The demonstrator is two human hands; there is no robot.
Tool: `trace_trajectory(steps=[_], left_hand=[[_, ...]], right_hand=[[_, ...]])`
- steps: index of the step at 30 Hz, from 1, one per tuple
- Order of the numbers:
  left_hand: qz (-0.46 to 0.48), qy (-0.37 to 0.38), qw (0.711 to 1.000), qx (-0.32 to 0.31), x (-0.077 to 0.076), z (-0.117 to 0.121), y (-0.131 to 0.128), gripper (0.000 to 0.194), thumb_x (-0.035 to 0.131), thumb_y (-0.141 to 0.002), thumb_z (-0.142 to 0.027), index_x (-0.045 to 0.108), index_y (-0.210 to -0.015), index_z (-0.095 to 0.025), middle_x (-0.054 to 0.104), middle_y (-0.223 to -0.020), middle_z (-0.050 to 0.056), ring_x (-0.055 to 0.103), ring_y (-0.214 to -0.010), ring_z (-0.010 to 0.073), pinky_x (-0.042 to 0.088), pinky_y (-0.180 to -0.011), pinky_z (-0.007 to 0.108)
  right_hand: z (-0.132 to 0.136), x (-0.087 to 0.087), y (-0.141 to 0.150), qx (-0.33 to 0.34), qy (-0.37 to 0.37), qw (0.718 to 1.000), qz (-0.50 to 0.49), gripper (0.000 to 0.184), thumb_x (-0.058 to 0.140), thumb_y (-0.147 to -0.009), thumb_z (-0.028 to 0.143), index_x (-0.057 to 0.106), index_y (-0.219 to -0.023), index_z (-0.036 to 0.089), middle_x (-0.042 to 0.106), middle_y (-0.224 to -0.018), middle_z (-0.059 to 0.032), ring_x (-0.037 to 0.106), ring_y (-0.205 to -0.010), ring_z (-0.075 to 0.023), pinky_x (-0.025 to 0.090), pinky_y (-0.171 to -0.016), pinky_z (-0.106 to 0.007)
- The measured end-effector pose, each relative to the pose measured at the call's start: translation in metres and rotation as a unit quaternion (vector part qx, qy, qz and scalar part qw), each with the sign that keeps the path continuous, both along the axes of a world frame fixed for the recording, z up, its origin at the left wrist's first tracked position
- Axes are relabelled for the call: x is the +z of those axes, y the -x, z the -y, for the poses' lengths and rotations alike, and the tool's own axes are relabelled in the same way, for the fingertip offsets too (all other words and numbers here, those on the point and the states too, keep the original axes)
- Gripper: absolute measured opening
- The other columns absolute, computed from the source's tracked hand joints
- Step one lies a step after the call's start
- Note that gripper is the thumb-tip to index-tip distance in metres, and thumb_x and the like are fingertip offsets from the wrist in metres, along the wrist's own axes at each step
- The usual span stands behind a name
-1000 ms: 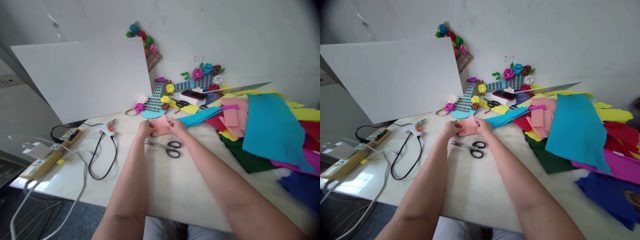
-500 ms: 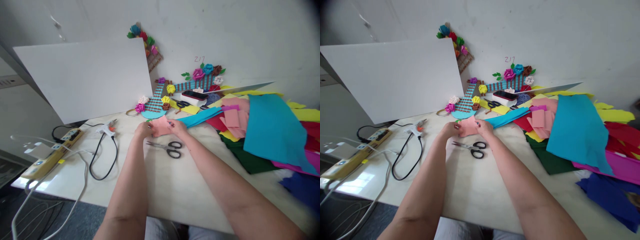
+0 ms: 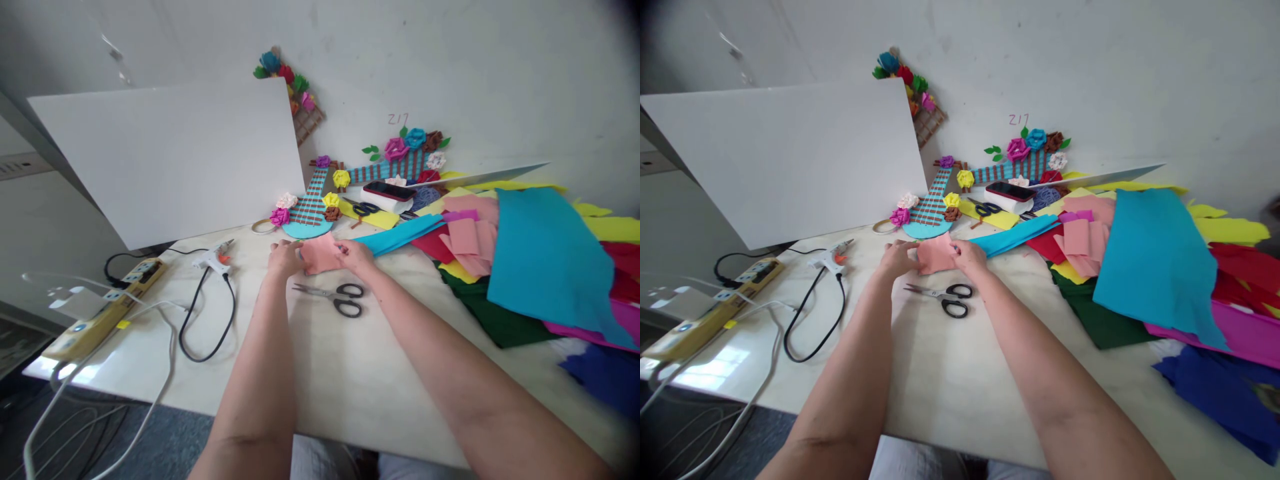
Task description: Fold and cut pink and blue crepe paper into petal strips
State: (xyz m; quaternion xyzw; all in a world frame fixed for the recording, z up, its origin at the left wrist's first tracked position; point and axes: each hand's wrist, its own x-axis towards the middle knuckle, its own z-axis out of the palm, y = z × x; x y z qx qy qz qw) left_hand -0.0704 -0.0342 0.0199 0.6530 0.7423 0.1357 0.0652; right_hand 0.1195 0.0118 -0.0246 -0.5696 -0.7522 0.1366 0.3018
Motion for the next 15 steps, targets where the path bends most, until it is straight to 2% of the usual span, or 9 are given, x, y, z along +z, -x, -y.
trace_trajectory(steps=[5,9,11,15], left_hand=[[-0.017,-0.037,0.999,-0.026,0.000,0.000,-0.003,0.062,0.068,-0.058,-0.032,0.057,-0.119,-0.027,0.049,-0.124,0.007,0.039,-0.114,0.0305,0.037,-0.092,0.037],[-0.036,-0.144,0.982,-0.117,0.001,-0.004,-0.015,0.052,0.057,-0.065,-0.016,0.059,-0.116,-0.022,0.048,-0.128,0.006,0.037,-0.120,0.0260,0.029,-0.103,0.037],[-0.040,-0.172,0.969,-0.173,-0.002,-0.006,-0.024,0.048,0.052,-0.070,-0.015,0.058,-0.117,-0.020,0.045,-0.133,0.006,0.032,-0.127,0.0244,0.023,-0.106,0.037],[-0.036,-0.115,0.960,-0.255,-0.017,-0.009,-0.039,0.047,0.039,-0.085,-0.025,0.042,-0.133,-0.022,0.035,-0.143,0.004,0.017,-0.136,0.0222,0.016,-0.108,0.043]], right_hand=[[-0.003,-0.001,0.001,0.000,0.003,1.000,0.008,0.035,0.060,-0.072,0.025,0.065,-0.107,0.027,0.068,-0.086,0.0006,0.060,-0.076,-0.0143,0.044,-0.065,-0.023],[-0.002,0.001,0.001,-0.002,0.005,1.000,0.019,0.035,0.060,-0.073,0.028,0.065,-0.107,0.026,0.069,-0.089,-0.0009,0.060,-0.078,-0.0160,0.044,-0.066,-0.024],[0.000,0.002,0.001,0.006,-0.001,1.000,0.021,0.032,0.057,-0.076,0.030,0.066,-0.105,0.025,0.069,-0.090,-0.0023,0.060,-0.079,-0.0168,0.044,-0.067,-0.025],[0.002,0.003,0.001,0.015,-0.015,1.000,0.023,0.030,0.053,-0.078,0.028,0.066,-0.105,0.024,0.069,-0.089,-0.0030,0.061,-0.079,-0.0169,0.044,-0.067,-0.025]])
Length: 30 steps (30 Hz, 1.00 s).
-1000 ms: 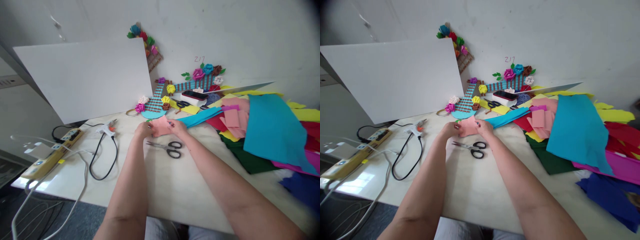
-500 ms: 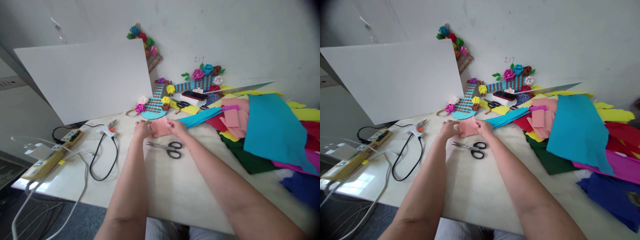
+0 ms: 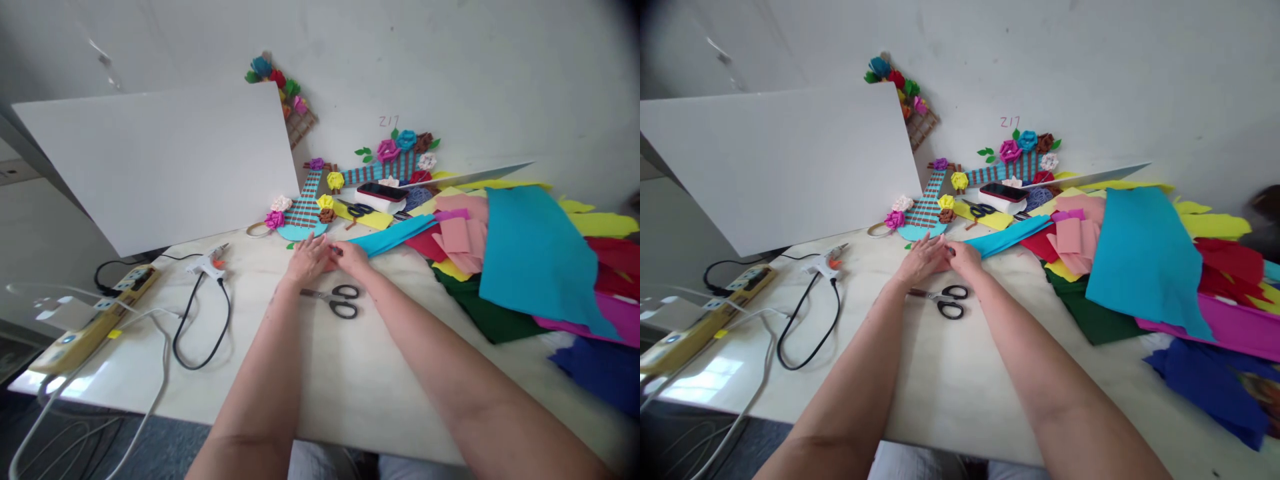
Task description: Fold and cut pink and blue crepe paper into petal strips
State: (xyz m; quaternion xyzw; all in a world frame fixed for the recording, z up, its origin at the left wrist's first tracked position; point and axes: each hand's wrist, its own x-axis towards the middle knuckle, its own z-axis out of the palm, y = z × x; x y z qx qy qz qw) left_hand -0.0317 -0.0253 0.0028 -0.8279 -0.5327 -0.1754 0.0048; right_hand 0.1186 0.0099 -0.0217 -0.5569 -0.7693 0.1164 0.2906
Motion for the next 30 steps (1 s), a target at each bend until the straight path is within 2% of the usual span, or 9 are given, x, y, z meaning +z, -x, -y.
trace_trajectory(steps=[5,9,14,16,20,23,25,27,30], left_hand=[[-0.002,0.115,0.993,0.015,-0.017,-0.001,-0.005,0.049,0.027,-0.092,-0.032,0.029,-0.139,-0.023,0.027,-0.146,0.004,0.019,-0.135,0.0178,0.016,-0.109,0.039],[-0.023,0.120,0.992,0.012,-0.018,0.000,-0.006,0.050,0.026,-0.092,-0.034,0.026,-0.141,-0.024,0.022,-0.147,0.003,0.014,-0.136,0.0194,0.013,-0.109,0.041],[-0.064,0.113,0.992,0.008,-0.016,0.002,-0.008,0.049,0.024,-0.092,-0.035,0.029,-0.140,-0.023,0.020,-0.148,0.003,0.012,-0.137,0.0190,0.010,-0.110,0.042],[-0.071,0.111,0.991,0.012,-0.017,0.001,-0.009,0.049,0.023,-0.092,-0.036,0.029,-0.140,-0.025,0.020,-0.148,0.003,0.011,-0.137,0.0189,0.010,-0.110,0.042],[-0.074,0.102,0.992,0.015,-0.019,-0.001,-0.009,0.048,0.023,-0.092,-0.037,0.030,-0.139,-0.027,0.022,-0.148,0.002,0.013,-0.137,0.0190,0.010,-0.110,0.043],[-0.083,0.104,0.991,0.007,-0.016,-0.001,-0.010,0.047,0.025,-0.092,-0.036,0.033,-0.138,-0.025,0.023,-0.147,0.004,0.012,-0.137,0.0195,0.011,-0.110,0.043],[-0.100,0.119,0.988,0.002,-0.013,0.000,-0.010,0.048,0.024,-0.092,-0.036,0.033,-0.138,-0.024,0.020,-0.148,0.005,0.010,-0.137,0.0201,0.012,-0.109,0.044],[-0.119,0.136,0.984,0.001,-0.009,0.001,-0.010,0.049,0.021,-0.093,-0.037,0.031,-0.139,-0.023,0.014,-0.149,0.005,0.007,-0.137,0.0209,0.013,-0.109,0.045],[-0.145,0.138,0.980,-0.001,-0.008,0.000,-0.009,0.049,0.020,-0.093,-0.035,0.028,-0.140,-0.024,0.010,-0.150,0.004,0.006,-0.138,0.0211,0.012,-0.109,0.046]], right_hand=[[-0.006,-0.002,-0.003,0.008,0.013,1.000,-0.022,0.030,0.055,-0.077,0.026,0.065,-0.105,0.024,0.069,-0.081,-0.0006,0.061,-0.072,-0.0143,0.045,-0.063,-0.022],[-0.013,-0.003,-0.008,0.015,0.034,0.996,-0.086,0.031,0.056,-0.076,0.017,0.065,-0.105,0.019,0.070,-0.079,-0.0021,0.062,-0.072,-0.0127,0.046,-0.066,-0.020],[-0.014,0.002,-0.012,-0.027,0.116,0.978,-0.171,0.028,0.049,-0.080,0.015,0.065,-0.103,0.017,0.070,-0.077,-0.0030,0.062,-0.056,-0.0101,0.048,-0.057,-0.020],[-0.013,0.006,-0.014,-0.038,0.102,0.980,-0.169,0.027,0.049,-0.080,0.015,0.066,-0.101,0.017,0.070,-0.077,-0.0033,0.062,-0.056,-0.0106,0.049,-0.057,-0.021],[-0.006,0.024,-0.019,-0.019,0.039,0.992,-0.118,0.023,0.050,-0.078,0.019,0.068,-0.091,0.016,0.069,-0.069,-0.0033,0.061,-0.058,-0.0125,0.049,-0.060,-0.023],[0.006,0.046,-0.022,0.066,0.086,0.993,-0.044,0.018,0.052,-0.076,0.020,0.068,-0.078,0.014,0.064,-0.059,-0.0019,0.056,-0.048,-0.0108,0.045,-0.052,-0.021],[0.019,0.063,-0.022,0.146,0.185,0.971,0.038,0.014,0.054,-0.072,0.018,0.066,-0.073,0.013,0.062,-0.056,-0.0011,0.053,-0.044,-0.0096,0.042,-0.047,-0.020],[0.034,0.078,-0.023,0.223,0.288,0.923,0.125,0.014,0.055,-0.070,0.019,0.066,-0.077,0.013,0.063,-0.060,-0.0019,0.056,-0.050,-0.0107,0.042,-0.048,-0.020],[0.059,0.092,-0.022,0.258,0.268,0.892,0.256,0.024,0.061,-0.067,0.029,0.067,-0.084,0.013,0.067,-0.072,-0.0062,0.061,-0.064,-0.0166,0.042,-0.054,-0.023]])
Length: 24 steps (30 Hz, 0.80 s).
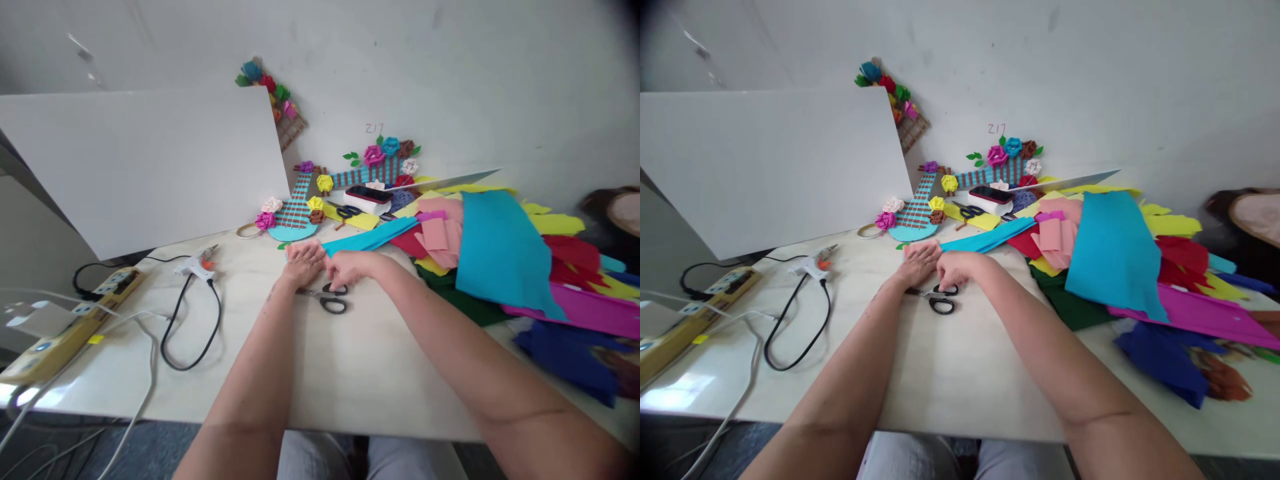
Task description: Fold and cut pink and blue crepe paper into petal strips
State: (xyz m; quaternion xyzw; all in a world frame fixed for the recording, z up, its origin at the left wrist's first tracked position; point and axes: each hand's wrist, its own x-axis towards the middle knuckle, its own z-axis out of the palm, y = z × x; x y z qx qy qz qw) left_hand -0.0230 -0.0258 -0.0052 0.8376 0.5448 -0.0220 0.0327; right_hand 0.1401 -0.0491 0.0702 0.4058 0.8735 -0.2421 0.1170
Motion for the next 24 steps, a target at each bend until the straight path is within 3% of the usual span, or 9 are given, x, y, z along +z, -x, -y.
trace_trajectory(steps=[2,5,9,12,16,18,21,24], left_hand=[[-0.013,-0.006,1.000,-0.007,-0.002,-0.002,0.001,0.049,0.020,-0.093,-0.032,0.026,-0.141,-0.024,0.010,-0.150,0.004,0.005,-0.138,0.0215,0.012,-0.109,0.046],[-0.021,-0.011,1.000,-0.021,-0.006,-0.006,0.002,0.050,0.019,-0.092,-0.028,0.024,-0.141,-0.025,0.010,-0.150,0.002,0.003,-0.137,0.0219,0.013,-0.108,0.047],[-0.022,-0.008,1.000,-0.019,-0.005,-0.007,0.002,0.051,0.017,-0.091,-0.028,0.021,-0.142,-0.025,0.012,-0.150,0.001,0.004,-0.137,0.0227,0.012,-0.108,0.047],[-0.012,-0.005,1.000,-0.007,-0.004,-0.006,0.001,0.051,0.017,-0.091,-0.030,0.023,-0.142,-0.026,0.014,-0.150,0.001,0.007,-0.137,0.0233,0.014,-0.108,0.047],[0.005,-0.016,1.000,-0.020,-0.006,-0.008,0.002,0.050,0.017,-0.091,-0.034,0.026,-0.140,-0.030,0.018,-0.149,0.001,0.008,-0.137,0.0226,0.014,-0.108,0.048],[0.014,-0.020,1.000,-0.019,-0.008,-0.009,0.002,0.050,0.018,-0.091,-0.038,0.027,-0.140,-0.030,0.019,-0.149,0.001,0.009,-0.137,0.0231,0.014,-0.107,0.049],[0.016,-0.022,1.000,-0.005,-0.008,-0.009,0.001,0.051,0.019,-0.091,-0.040,0.028,-0.139,-0.028,0.019,-0.149,0.003,0.010,-0.137,0.0237,0.015,-0.107,0.049],[0.007,-0.019,1.000,0.002,-0.006,-0.006,0.000,0.051,0.019,-0.091,-0.038,0.028,-0.140,-0.026,0.017,-0.149,0.003,0.011,-0.137,0.0226,0.014,-0.108,0.045]], right_hand=[[0.017,0.002,0.002,0.041,-0.074,0.996,0.017,0.030,0.060,-0.068,0.037,0.068,-0.087,0.015,0.068,-0.083,-0.0080,0.062,-0.076,-0.0208,0.042,-0.059,-0.025],[0.040,-0.002,0.008,0.025,-0.158,0.984,0.073,0.031,0.060,-0.066,0.035,0.067,-0.090,0.016,0.068,-0.090,-0.0113,0.061,-0.086,-0.0256,0.042,-0.064,-0.028],[0.055,-0.005,0.008,0.020,-0.184,0.977,0.108,0.035,0.057,-0.066,0.025,0.064,-0.098,0.015,0.067,-0.096,-0.0147,0.060,-0.093,-0.0275,0.042,-0.071,-0.031],[0.046,-0.005,-0.009,0.017,-0.144,0.984,0.102,0.043,0.058,-0.060,0.024,0.062,-0.102,0.020,0.068,-0.091,-0.0097,0.062,-0.086,-0.0256,0.042,-0.065,-0.029],[0.026,-0.007,-0.044,-0.037,0.024,0.998,0.045,0.027,0.058,-0.059,0.028,0.063,-0.084,0.019,0.065,-0.062,-0.0019,0.060,-0.059,-0.0174,0.040,-0.050,-0.024],[0.022,-0.011,-0.057,-0.076,0.072,0.994,-0.004,0.022,0.058,-0.058,0.026,0.061,-0.078,0.017,0.061,-0.054,0.0002,0.059,-0.053,-0.0153,0.039,-0.047,-0.022],[0.022,-0.018,-0.068,-0.142,0.128,0.974,-0.119,0.023,0.058,-0.059,0.021,0.057,-0.081,0.017,0.065,-0.062,-0.0008,0.060,-0.055,-0.0138,0.034,-0.041,-0.018],[0.023,-0.025,-0.070,-0.184,0.175,0.937,-0.241,0.023,0.058,-0.066,0.027,0.052,-0.086,0.017,0.068,-0.071,-0.0038,0.061,-0.055,-0.0124,0.025,-0.034,-0.016]])
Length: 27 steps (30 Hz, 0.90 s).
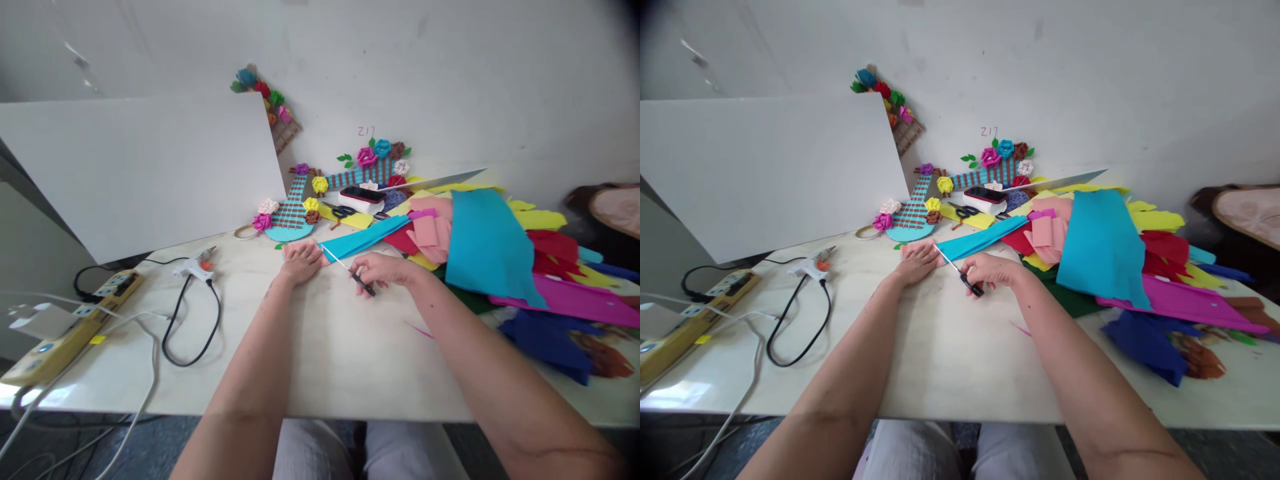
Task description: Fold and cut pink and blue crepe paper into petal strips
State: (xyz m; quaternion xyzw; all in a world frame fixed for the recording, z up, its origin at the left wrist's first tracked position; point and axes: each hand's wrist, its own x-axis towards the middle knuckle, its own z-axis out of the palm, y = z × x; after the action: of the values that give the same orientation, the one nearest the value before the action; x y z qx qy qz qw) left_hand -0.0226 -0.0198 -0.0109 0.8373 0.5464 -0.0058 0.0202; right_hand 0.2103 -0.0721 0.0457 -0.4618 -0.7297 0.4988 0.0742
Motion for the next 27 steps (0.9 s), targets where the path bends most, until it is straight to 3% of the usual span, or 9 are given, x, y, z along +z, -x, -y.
trace_trajectory(steps=[5,10,13,19,27], left_hand=[[-0.008,0.002,1.000,0.002,0.002,0.002,0.000,0.052,0.015,-0.091,-0.039,0.024,-0.142,-0.026,0.014,-0.149,0.002,0.010,-0.137,0.0216,0.014,-0.108,0.044],[-0.005,0.010,1.000,0.004,0.001,0.001,0.000,0.054,0.011,-0.091,-0.040,0.022,-0.142,-0.024,0.012,-0.150,0.002,0.006,-0.137,0.0212,0.011,-0.109,0.043],[-0.002,0.009,1.000,0.008,-0.001,0.000,0.000,0.054,0.011,-0.091,-0.040,0.020,-0.143,-0.025,0.011,-0.150,0.001,0.006,-0.137,0.0202,0.010,-0.109,0.043],[0.008,0.002,1.000,0.002,-0.003,-0.002,0.002,0.054,0.012,-0.091,-0.044,0.023,-0.142,-0.028,0.016,-0.149,0.000,0.007,-0.137,0.0206,0.011,-0.109,0.045],[0.022,0.001,1.000,0.001,-0.003,-0.001,0.001,0.056,0.015,-0.089,-0.050,0.027,-0.140,-0.028,0.017,-0.149,0.001,0.009,-0.137,0.0212,0.012,-0.109,0.045]], right_hand=[[-0.002,-0.002,-0.003,-0.066,0.017,0.996,-0.055,0.035,0.057,-0.074,0.049,0.051,-0.083,0.015,0.064,-0.058,-0.0043,0.056,-0.041,-0.0095,0.021,-0.031,-0.015],[-0.001,0.005,-0.009,-0.042,0.087,0.995,-0.034,0.045,0.048,-0.078,0.056,0.054,-0.084,0.012,0.065,-0.056,-0.0081,0.058,-0.040,-0.0120,0.025,-0.029,-0.015],[0.000,0.006,-0.007,-0.042,0.131,0.990,-0.010,0.048,0.047,-0.078,0.058,0.054,-0.080,0.011,0.065,-0.056,-0.0093,0.059,-0.041,-0.0131,0.027,-0.028,-0.016],[-0.001,0.007,-0.004,-0.066,0.148,0.987,-0.017,0.046,0.046,-0.079,0.057,0.054,-0.078,0.011,0.064,-0.053,-0.0081,0.057,-0.039,-0.0118,0.028,-0.027,-0.016],[-0.005,0.001,-0.029,-0.026,0.183,0.978,-0.097,0.046,0.045,-0.079,0.053,0.061,-0.084,0.010,0.064,-0.051,-0.0060,0.052,-0.033,-0.0097,0.027,-0.027,-0.016]])
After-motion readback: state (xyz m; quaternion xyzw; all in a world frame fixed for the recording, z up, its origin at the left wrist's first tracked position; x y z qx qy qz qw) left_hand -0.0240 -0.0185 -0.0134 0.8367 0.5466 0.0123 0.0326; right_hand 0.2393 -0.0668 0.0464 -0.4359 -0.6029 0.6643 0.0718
